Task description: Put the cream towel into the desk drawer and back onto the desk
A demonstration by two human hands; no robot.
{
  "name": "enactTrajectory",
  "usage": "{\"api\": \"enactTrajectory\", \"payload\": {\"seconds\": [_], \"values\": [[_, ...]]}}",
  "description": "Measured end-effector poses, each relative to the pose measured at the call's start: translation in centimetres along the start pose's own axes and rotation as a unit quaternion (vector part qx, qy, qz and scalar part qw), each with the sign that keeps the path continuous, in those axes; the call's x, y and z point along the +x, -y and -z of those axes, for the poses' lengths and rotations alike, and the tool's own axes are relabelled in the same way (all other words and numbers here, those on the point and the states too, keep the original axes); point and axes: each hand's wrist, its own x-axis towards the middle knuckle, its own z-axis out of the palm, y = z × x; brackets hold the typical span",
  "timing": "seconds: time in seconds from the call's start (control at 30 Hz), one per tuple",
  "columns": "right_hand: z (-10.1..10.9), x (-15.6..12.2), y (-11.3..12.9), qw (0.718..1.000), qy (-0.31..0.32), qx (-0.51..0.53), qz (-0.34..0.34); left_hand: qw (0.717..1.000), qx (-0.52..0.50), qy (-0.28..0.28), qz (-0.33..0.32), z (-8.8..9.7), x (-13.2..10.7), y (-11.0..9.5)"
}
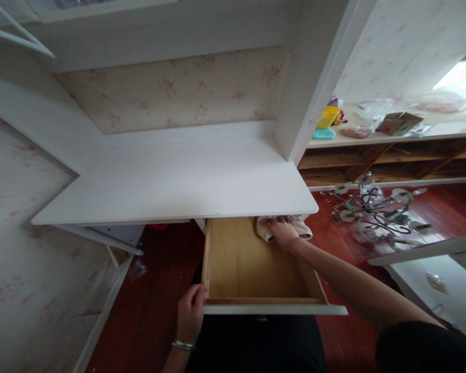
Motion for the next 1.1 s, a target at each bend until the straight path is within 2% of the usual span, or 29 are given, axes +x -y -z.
{"api": "enactTrajectory", "payload": {"seconds": [0.13,0.23,0.3,0.37,0.43,0.5,0.67,0.77,0.9,1.0,1.1], "values": [[0.8,-5.2,0.7,1.000,-0.001,0.026,0.016,1.000,-0.005,0.007,0.012,0.0,-0.1,-0.1],[1.0,-9.5,0.9,0.994,0.013,0.108,0.013,1.000,-0.005,0.013,0.014,0.0,-0.1,0.0],[1.1,-11.8,1.0,0.986,0.045,0.159,-0.016,1.000,-0.003,0.017,0.013,0.0,0.0,0.1],[1.1,-13.4,1.0,0.975,0.108,0.194,-0.031,1.000,0.004,0.021,0.011,0.0,0.0,0.1],[1.4,-14.4,0.7,0.959,0.160,0.235,-0.014,0.999,0.012,0.029,0.008,0.1,-0.1,-0.1],[1.8,-14.9,0.2,0.941,0.187,0.281,0.018,0.999,0.017,0.051,0.006,0.4,-0.3,-0.2],[3.0,-14.4,-1.3,0.900,0.242,0.357,0.060,0.985,0.035,0.162,-0.044,2.6,-0.9,-0.5],[4.4,-14.0,-2.3,0.892,0.200,0.402,0.040,0.959,0.114,0.229,-0.118,4.1,-0.6,-0.7],[6.3,-14.4,-3.7,0.867,0.084,0.491,-0.016,0.907,0.233,0.234,-0.261,5.1,0.5,-1.5],[7.0,-15.7,-4.5,0.822,-0.020,0.564,-0.080,0.865,0.283,0.205,-0.360,4.9,1.6,-2.1],[7.2,-17.2,-4.4,0.753,-0.112,0.630,-0.155,0.834,0.316,0.163,-0.422,4.3,3.1,-2.6]]}}
